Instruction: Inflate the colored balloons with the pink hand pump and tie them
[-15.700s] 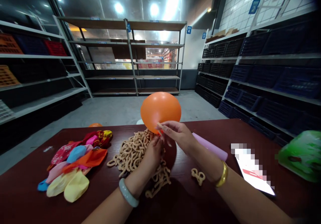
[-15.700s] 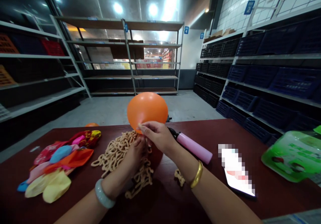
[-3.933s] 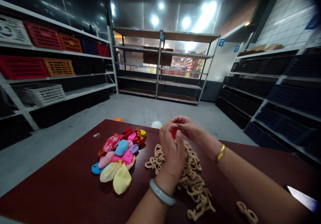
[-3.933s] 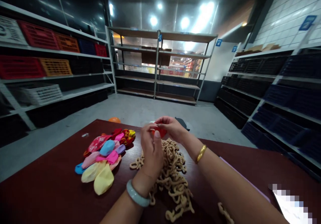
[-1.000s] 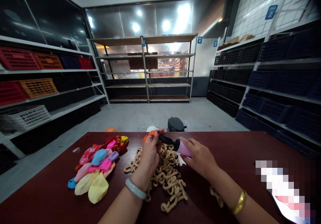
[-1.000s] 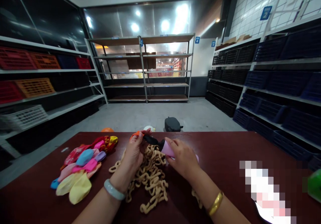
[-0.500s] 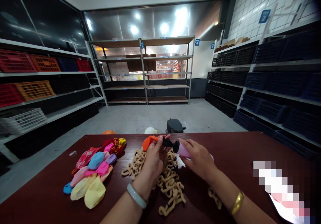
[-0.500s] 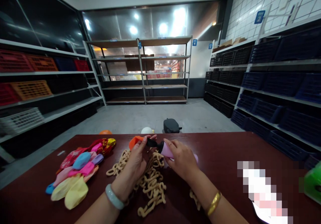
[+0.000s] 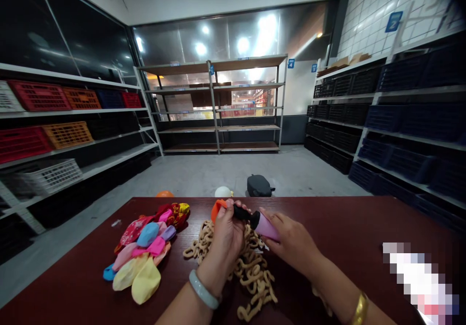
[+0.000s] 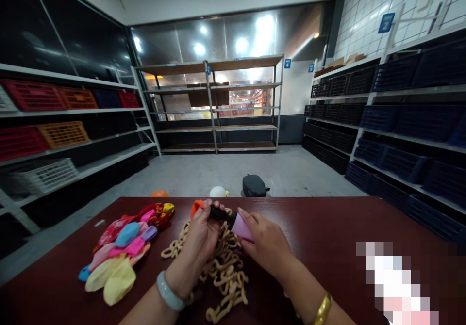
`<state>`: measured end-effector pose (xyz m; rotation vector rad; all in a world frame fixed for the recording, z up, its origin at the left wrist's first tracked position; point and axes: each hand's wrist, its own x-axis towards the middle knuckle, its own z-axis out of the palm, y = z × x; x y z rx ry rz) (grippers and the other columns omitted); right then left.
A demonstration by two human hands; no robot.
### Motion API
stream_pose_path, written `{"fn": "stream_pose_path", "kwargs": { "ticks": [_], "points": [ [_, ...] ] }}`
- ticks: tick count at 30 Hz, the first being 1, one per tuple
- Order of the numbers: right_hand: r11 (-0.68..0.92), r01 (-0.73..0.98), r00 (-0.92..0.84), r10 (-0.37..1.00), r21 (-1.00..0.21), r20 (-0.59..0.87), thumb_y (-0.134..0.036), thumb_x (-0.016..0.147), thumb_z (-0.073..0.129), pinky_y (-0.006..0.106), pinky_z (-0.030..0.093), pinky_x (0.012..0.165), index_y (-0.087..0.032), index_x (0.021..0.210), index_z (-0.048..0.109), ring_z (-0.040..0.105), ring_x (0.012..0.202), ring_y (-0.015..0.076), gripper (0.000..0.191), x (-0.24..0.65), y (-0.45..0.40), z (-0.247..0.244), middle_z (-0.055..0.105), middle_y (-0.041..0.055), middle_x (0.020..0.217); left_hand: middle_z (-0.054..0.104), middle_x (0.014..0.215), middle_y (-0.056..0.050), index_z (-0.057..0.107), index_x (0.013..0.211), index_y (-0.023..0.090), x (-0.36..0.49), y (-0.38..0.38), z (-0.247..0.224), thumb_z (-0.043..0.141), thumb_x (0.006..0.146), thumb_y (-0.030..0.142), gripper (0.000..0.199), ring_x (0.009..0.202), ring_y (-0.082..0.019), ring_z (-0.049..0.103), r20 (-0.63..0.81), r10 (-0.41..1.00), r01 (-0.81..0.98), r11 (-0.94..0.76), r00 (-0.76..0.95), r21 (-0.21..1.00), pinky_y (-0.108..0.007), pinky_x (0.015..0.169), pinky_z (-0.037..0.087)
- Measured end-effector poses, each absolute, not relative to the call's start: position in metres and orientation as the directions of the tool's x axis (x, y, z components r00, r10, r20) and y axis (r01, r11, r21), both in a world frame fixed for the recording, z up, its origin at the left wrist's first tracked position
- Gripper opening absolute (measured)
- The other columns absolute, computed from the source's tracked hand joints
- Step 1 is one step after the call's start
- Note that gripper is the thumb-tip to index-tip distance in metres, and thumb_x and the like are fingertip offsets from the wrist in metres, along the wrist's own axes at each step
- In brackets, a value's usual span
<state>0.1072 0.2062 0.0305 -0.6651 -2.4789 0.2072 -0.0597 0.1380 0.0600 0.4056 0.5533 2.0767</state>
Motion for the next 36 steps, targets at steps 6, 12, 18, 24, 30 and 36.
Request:
{"fn": "stream_pose_path", "kwargs": {
  "ticks": [6,12,18,24,30,36],
  "points": [
    [0.866,0.415,-0.747,0.5,-0.279,0.438,-0.038,0.09,0.054,0.043,0.053,0.082,-0.035,0.151,0.021,0.063,0.102,0.0283,0.069,0.098,0.196,0.035,0.062,0.0092,0.119,0.058,0.075,0.0,0.056,0.078,0.018,-0.085,0.137,0.069,0.063,0.086,0.018,0.011,0.068,-0.011,0.059,0.069,0.776,-0.642,-0.564,-0.627,0.519,-0.025,0.071,0.051],
    [0.872,0.411,-0.767,0.488,-0.265,0.416,-0.041,0.092,0.051,0.044,0.053,0.081,-0.031,0.15,0.025,0.064,0.1,0.0287,0.064,0.102,0.194,0.038,0.063,0.0101,0.118,0.057,0.074,0.001,0.056,0.078,0.019,-0.111,0.131,0.076,0.066,0.084,0.022,0.012,0.069,-0.013,0.059,0.123,0.748,-0.602,-0.61,-0.652,0.516,-0.029,0.067,0.051],
    [0.867,0.42,-0.787,0.495,-0.269,0.369,-0.042,0.092,0.051,0.044,0.052,0.081,-0.032,0.151,0.025,0.064,0.1,0.0294,0.065,0.108,0.199,0.038,0.062,0.0102,0.119,0.056,0.072,0.001,0.057,0.08,0.017,-0.143,0.127,0.081,0.066,0.084,0.021,0.011,0.066,-0.014,0.058,0.134,0.69,-0.574,-0.681,-0.712,0.455,-0.029,0.063,0.05],
    [0.872,0.406,-0.82,0.48,-0.272,0.313,-0.04,0.093,0.048,0.045,0.05,0.085,-0.029,0.151,0.024,0.062,0.104,0.0289,0.063,0.114,0.206,0.041,0.061,0.0107,0.123,0.058,0.076,-0.002,0.062,0.09,0.015,-0.145,0.129,0.078,0.066,0.084,0.02,0.009,0.068,-0.015,0.058,0.166,0.658,-0.542,-0.716,-0.734,0.44,-0.029,0.063,0.051],
    [0.87,0.422,-0.818,0.486,-0.255,0.308,-0.04,0.092,0.049,0.044,0.05,0.084,-0.03,0.15,0.027,0.064,0.1,0.0288,0.063,0.124,0.212,0.043,0.064,0.0098,0.119,0.062,0.078,-0.005,0.06,0.079,0.013,-0.119,0.137,0.071,0.06,0.087,0.015,0.008,0.072,-0.014,0.062,0.105,0.682,-0.583,-0.686,-0.724,0.435,-0.028,0.071,0.053],
    [0.866,0.439,-0.814,0.496,-0.24,0.301,-0.041,0.092,0.048,0.045,0.05,0.083,-0.028,0.15,0.029,0.064,0.099,0.0296,0.062,0.125,0.212,0.047,0.064,0.0106,0.118,0.067,0.084,-0.01,0.062,0.081,0.011,-0.109,0.141,0.071,0.054,0.088,0.013,0.011,0.082,-0.019,0.067,0.007,0.706,-0.626,-0.633,-0.708,0.455,-0.038,0.086,0.053]
  ]
}}
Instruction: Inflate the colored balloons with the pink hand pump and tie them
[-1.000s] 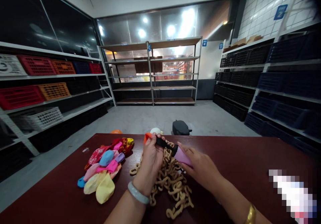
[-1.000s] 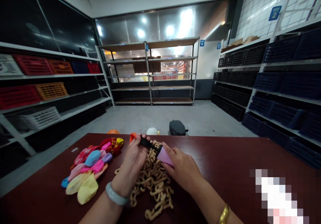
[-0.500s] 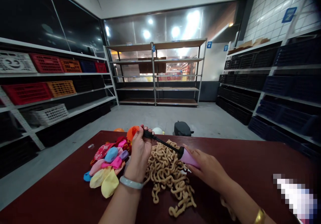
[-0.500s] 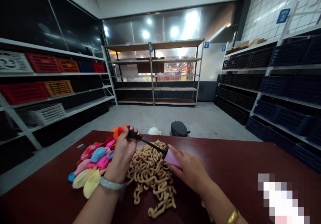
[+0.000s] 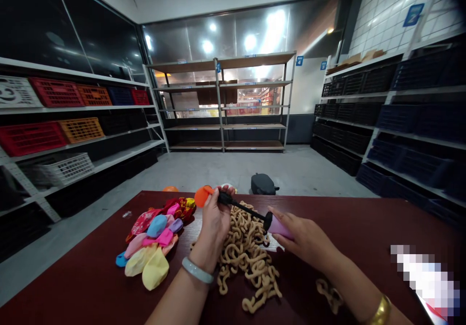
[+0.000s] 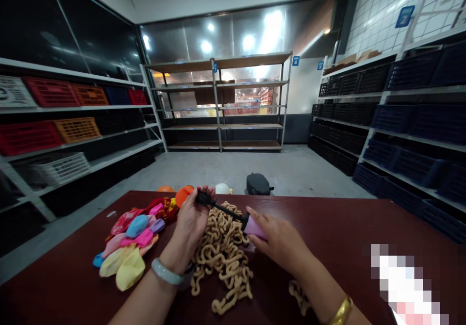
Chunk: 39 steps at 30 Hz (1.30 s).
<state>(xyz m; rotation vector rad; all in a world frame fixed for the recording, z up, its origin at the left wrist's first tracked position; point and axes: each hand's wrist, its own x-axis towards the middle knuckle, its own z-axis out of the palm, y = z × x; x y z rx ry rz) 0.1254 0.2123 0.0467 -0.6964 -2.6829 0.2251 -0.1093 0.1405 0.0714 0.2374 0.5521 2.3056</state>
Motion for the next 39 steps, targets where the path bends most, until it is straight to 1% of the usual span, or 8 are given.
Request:
{"fn": "stream_pose_path", "kwargs": {
  "ticks": [4,7,10,18,22,26,33,39],
  "points": [
    [0.867,0.44,-0.812,0.495,-0.232,0.31,-0.041,0.09,0.05,0.044,0.051,0.081,-0.03,0.149,0.032,0.065,0.097,0.0292,0.062,0.125,0.213,0.047,0.065,0.0101,0.115,0.068,0.086,-0.01,0.062,0.082,0.012,-0.118,0.139,0.072,0.055,0.086,0.009,0.009,0.084,-0.019,0.067,-0.021,0.68,-0.61,-0.644,-0.733,0.462,-0.034,0.083,0.054],
    [0.865,0.438,-0.81,0.497,-0.244,0.311,-0.042,0.089,0.053,0.044,0.051,0.08,-0.031,0.148,0.034,0.065,0.096,0.029,0.063,0.125,0.214,0.047,0.066,0.0091,0.113,0.063,0.074,-0.004,0.059,0.076,0.014,-0.12,0.136,0.072,0.058,0.082,0.005,0.011,0.07,-0.012,0.063,0.055,0.626,-0.533,-0.703,-0.778,0.47,-0.027,0.075,0.053],
    [0.873,0.412,-0.821,0.48,-0.261,0.308,-0.041,0.088,0.053,0.044,0.052,0.078,-0.031,0.148,0.034,0.065,0.095,0.0292,0.063,0.125,0.214,0.048,0.067,0.0082,0.111,0.06,0.072,-0.001,0.058,0.075,0.015,-0.121,0.133,0.074,0.063,0.078,0.004,0.012,0.066,-0.01,0.06,0.133,0.614,-0.496,-0.73,-0.778,0.47,-0.022,0.07,0.051],
    [0.881,0.396,-0.823,0.466,-0.26,0.324,-0.04,0.088,0.054,0.042,0.051,0.078,-0.033,0.148,0.034,0.066,0.094,0.0283,0.063,0.128,0.219,0.047,0.067,0.0076,0.113,0.057,0.073,0.0,0.061,0.092,0.017,-0.136,0.132,0.075,0.066,0.076,0.007,0.02,0.069,-0.011,0.058,0.22,0.595,-0.454,-0.761,-0.773,0.463,-0.023,0.068,0.05],
    [0.883,0.388,-0.829,0.46,-0.265,0.32,-0.04,0.089,0.053,0.041,0.051,0.079,-0.033,0.148,0.032,0.066,0.096,0.0279,0.063,0.13,0.22,0.046,0.066,0.008,0.117,0.059,0.074,-0.001,0.062,0.094,0.015,-0.127,0.134,0.073,0.067,0.075,0.006,0.021,0.069,-0.01,0.059,0.2,0.621,-0.479,-0.738,-0.758,0.475,-0.021,0.07,0.049],
    [0.881,0.382,-0.825,0.461,-0.278,0.327,-0.039,0.089,0.052,0.042,0.051,0.08,-0.029,0.148,0.033,0.065,0.098,0.0283,0.063,0.129,0.219,0.048,0.067,0.0095,0.115,0.062,0.074,-0.002,0.06,0.085,0.014,-0.104,0.138,0.066,0.07,0.076,0.013,0.013,0.072,-0.012,0.062,0.193,0.701,-0.538,-0.668,-0.687,0.514,-0.024,0.076,0.051],
    [0.862,0.394,-0.811,0.49,-0.319,0.321,-0.042,0.09,0.052,0.045,0.051,0.084,-0.028,0.149,0.032,0.064,0.104,0.0299,0.063,0.121,0.21,0.048,0.066,0.0096,0.119,0.071,0.09,-0.01,0.058,0.086,0.016,-0.056,0.139,0.053,0.072,0.078,0.027,0.019,0.086,-0.022,0.068,0.079,0.834,-0.651,-0.482,-0.547,0.587,-0.036,0.082,0.051],
    [0.85,0.377,-0.781,0.505,-0.367,0.368,-0.04,0.091,0.052,0.044,0.049,0.091,-0.03,0.15,0.028,0.062,0.11,0.0282,0.064,0.115,0.198,0.049,0.06,0.009,0.131,0.067,0.082,-0.005,0.056,0.088,0.018,-0.038,0.135,0.057,0.069,0.081,0.029,0.018,0.077,-0.018,0.066,0.106,0.861,-0.688,-0.466,-0.498,0.556,-0.037,0.082,0.05]
  ]
}}
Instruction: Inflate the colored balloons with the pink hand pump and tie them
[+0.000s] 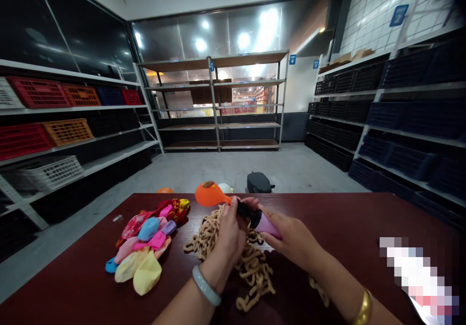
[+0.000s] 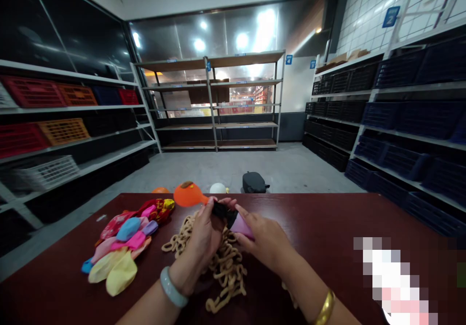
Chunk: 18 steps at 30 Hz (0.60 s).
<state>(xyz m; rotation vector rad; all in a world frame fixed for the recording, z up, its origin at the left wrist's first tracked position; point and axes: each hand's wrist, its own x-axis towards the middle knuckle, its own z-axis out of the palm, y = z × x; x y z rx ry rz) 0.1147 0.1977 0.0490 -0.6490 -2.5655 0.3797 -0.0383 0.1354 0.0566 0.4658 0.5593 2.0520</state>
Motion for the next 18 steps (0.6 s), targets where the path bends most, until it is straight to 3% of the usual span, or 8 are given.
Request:
{"fn": "stream_pose_path", "kwargs": {
  "ticks": [6,10,15,18],
  "points": [
    [0.863,0.386,-0.797,0.49,-0.326,0.353,-0.036,0.084,0.063,0.043,0.051,0.085,-0.029,0.152,0.015,0.062,0.108,0.0297,0.084,0.103,0.185,0.042,0.059,0.0115,0.13,0.054,0.067,0.002,0.048,0.077,0.019,-0.055,0.132,0.071,0.067,0.081,0.027,0.021,0.057,-0.011,0.052,0.178,0.734,-0.547,-0.624,-0.656,0.558,-0.027,0.061,0.047],
    [0.859,0.42,-0.807,0.501,-0.293,0.313,-0.035,0.083,0.061,0.041,0.05,0.082,-0.027,0.149,0.026,0.064,0.101,0.029,0.075,0.101,0.186,0.038,0.064,0.0106,0.12,0.05,0.061,0.003,0.045,0.074,0.019,-0.097,0.129,0.082,0.069,0.077,0.026,0.024,0.05,-0.009,0.047,0.164,0.615,-0.449,-0.708,-0.771,0.545,-0.022,0.048,0.038],
    [0.866,0.397,-0.824,0.482,-0.303,0.298,-0.034,0.079,0.063,0.04,0.049,0.084,-0.032,0.146,0.034,0.065,0.101,0.0281,0.072,0.114,0.202,0.041,0.067,0.0073,0.117,0.05,0.058,0.004,0.047,0.074,0.019,-0.145,0.12,0.091,0.067,0.076,0.021,0.02,0.048,-0.009,0.046,0.197,0.454,-0.303,-0.803,-0.869,0.512,-0.021,0.047,0.035],
    [0.864,0.411,-0.816,0.491,-0.29,0.305,-0.036,0.079,0.063,0.041,0.049,0.084,-0.033,0.145,0.037,0.066,0.099,0.0285,0.071,0.12,0.21,0.041,0.068,0.007,0.115,0.05,0.06,0.004,0.049,0.076,0.018,-0.153,0.118,0.092,0.067,0.076,0.02,0.019,0.049,-0.008,0.047,0.201,0.456,-0.308,-0.808,-0.867,0.503,-0.021,0.048,0.037]
  ]
}}
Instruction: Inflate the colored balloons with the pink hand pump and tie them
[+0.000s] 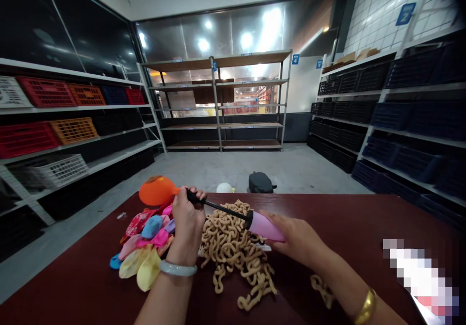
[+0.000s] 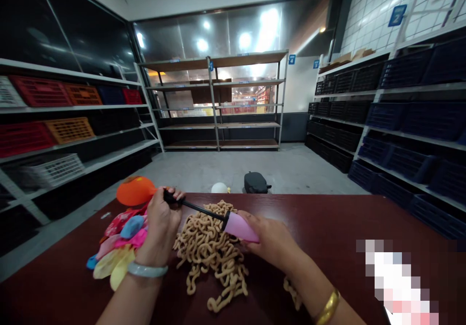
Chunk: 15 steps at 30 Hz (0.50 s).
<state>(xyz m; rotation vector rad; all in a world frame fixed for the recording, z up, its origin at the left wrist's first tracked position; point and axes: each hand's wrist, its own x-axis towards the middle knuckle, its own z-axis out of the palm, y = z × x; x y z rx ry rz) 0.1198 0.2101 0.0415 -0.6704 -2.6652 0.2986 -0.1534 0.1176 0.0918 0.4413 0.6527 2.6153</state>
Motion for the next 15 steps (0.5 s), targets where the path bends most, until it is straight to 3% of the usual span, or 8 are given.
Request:
{"fn": "stream_pose_path", "kwargs": {
  "ticks": [8,15],
  "points": [
    [0.865,0.385,-0.832,0.476,-0.322,0.285,-0.04,0.083,0.06,0.043,0.049,0.087,-0.029,0.147,0.033,0.066,0.103,0.0303,0.07,0.117,0.203,0.039,0.067,0.0091,0.121,0.052,0.065,0.003,0.045,0.075,0.019,-0.112,0.131,0.075,0.072,0.075,0.023,0.027,0.054,-0.009,0.05,0.125,0.599,-0.485,-0.738,-0.791,0.468,-0.022,0.053,0.04],
    [0.826,0.374,-0.826,0.503,-0.422,0.252,-0.04,0.084,0.06,0.041,0.049,0.087,-0.029,0.151,0.026,0.064,0.108,0.0298,0.076,0.109,0.186,0.044,0.06,0.0084,0.133,0.051,0.067,0.003,0.044,0.076,0.02,-0.052,0.133,0.067,0.069,0.079,0.028,0.026,0.054,-0.009,0.049,0.11,0.727,-0.572,-0.615,-0.677,0.543,-0.024,0.055,0.041]
  ]
}}
